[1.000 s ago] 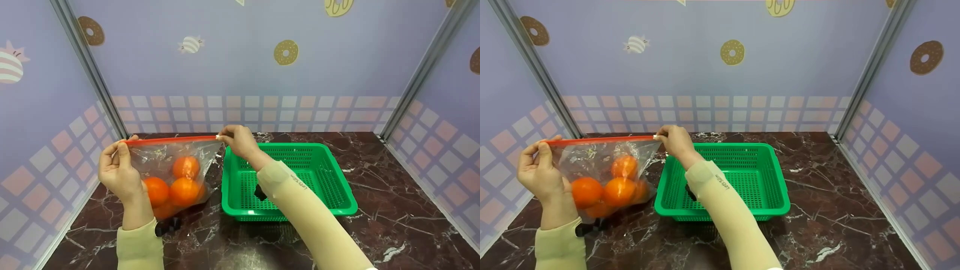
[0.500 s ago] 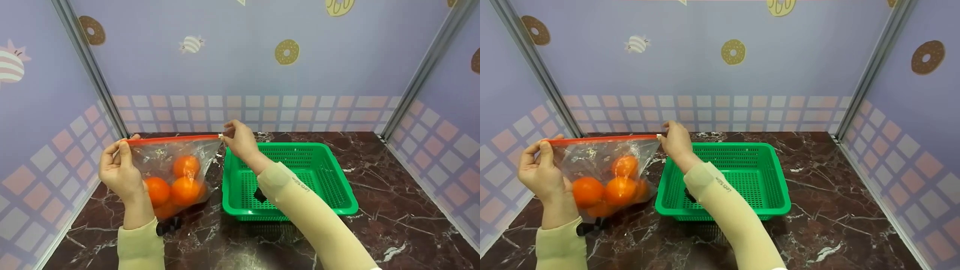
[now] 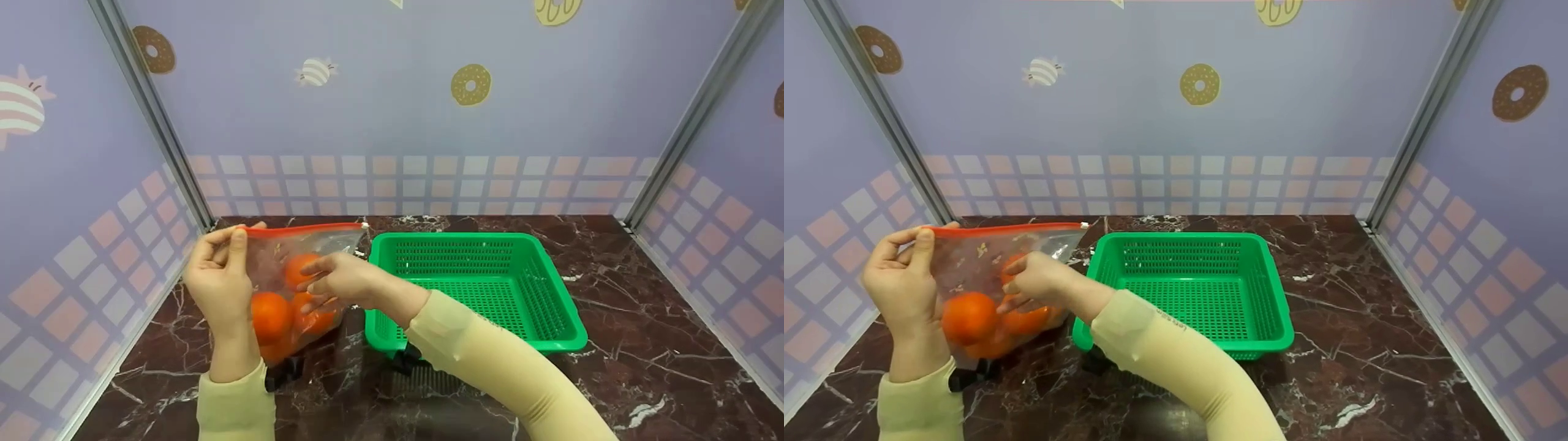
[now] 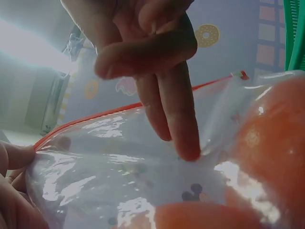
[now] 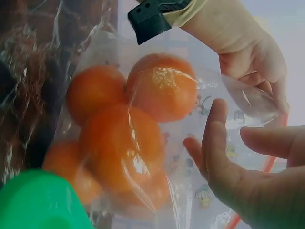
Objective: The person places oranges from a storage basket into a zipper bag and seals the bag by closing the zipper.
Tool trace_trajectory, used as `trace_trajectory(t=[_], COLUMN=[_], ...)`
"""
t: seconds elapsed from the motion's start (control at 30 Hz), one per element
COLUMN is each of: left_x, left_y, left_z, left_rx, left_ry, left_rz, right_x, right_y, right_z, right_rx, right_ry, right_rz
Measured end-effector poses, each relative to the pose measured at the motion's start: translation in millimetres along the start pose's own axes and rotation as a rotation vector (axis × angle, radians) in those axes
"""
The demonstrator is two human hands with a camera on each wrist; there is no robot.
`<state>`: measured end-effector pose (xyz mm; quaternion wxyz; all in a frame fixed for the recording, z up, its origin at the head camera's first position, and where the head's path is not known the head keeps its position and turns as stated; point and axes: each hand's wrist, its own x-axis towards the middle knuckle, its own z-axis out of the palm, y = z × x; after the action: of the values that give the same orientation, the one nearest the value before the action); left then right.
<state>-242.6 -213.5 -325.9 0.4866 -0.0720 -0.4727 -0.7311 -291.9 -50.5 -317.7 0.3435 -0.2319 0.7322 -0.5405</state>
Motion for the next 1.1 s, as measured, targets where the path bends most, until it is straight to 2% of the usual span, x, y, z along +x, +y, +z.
trace_trajectory(t=[0.1,0.17,0.27,0.33,0.47,0.57,0.6,0.63,0.67,0.73,0.8,0.83,0.87,0.93,1.0,1.03,1.1], left_x=[-6.7,-10.8,-17.1,-21.6,-27.3,-26.1,-24.8,-23.4,-21.7,-18.1,-14.6,-13.5,-12.6,-12.5,-14.7,-16.5,-20.2], left_y=[6.5,8.4,4.6,-2.5,-21.3,-30.5,-31.0,-29.5,-26.6,-18.6,-11.9,-10.9,-12.3,-20.3,-33.4,-40.4,-53.6], left_z=[4.1,7.3,13.1,17.0,22.6,22.6,21.3,19.4,17.1,11.4,6.1,3.9,2.2,0.0,-1.0,-1.6,-2.6], left_rx=[0.076,0.128,0.182,0.232,0.232,0.253,0.304,0.394,0.521,0.848,1.164,1.290,1.373,1.451,1.479,1.489,1.519], left_ry=[-0.109,-0.180,-0.252,-0.276,-0.290,-0.310,-0.322,-0.336,-0.359,-0.436,-0.565,-0.652,-0.740,-0.889,-0.992,-1.023,-1.044], left_rz=[-0.057,-0.094,-0.135,-0.122,-0.119,-0.142,-0.149,-0.164,-0.182,-0.239,-0.309,-0.333,-0.360,-0.401,-0.412,-0.412,-0.412], right_x=[-1,-1,2,5,20,33,38,42,46,51,55,56,56,57,57,56,54], right_y=[0,0,3,6,16,23,25,26,28,31,33,34,34,34,34,33,32], right_z=[-1,-2,-4,-3,-4,-9,-12,-15,-18,-24,-30,-33,-35,-40,-43,-44,-46], right_rx=[0.047,0.033,-0.025,-0.075,-0.174,-0.155,-0.125,-0.104,-0.089,-0.051,-0.018,-0.004,0.013,0.044,0.076,0.078,0.091], right_ry=[-0.034,-0.042,-0.038,-0.025,0.056,0.135,0.157,0.179,0.205,0.242,0.267,0.277,0.286,0.291,0.295,0.296,0.299], right_rz=[0.021,0.017,-0.002,-0.035,-0.109,-0.112,-0.103,-0.093,-0.081,-0.042,-0.001,0.020,0.042,0.071,0.091,0.102,0.122])
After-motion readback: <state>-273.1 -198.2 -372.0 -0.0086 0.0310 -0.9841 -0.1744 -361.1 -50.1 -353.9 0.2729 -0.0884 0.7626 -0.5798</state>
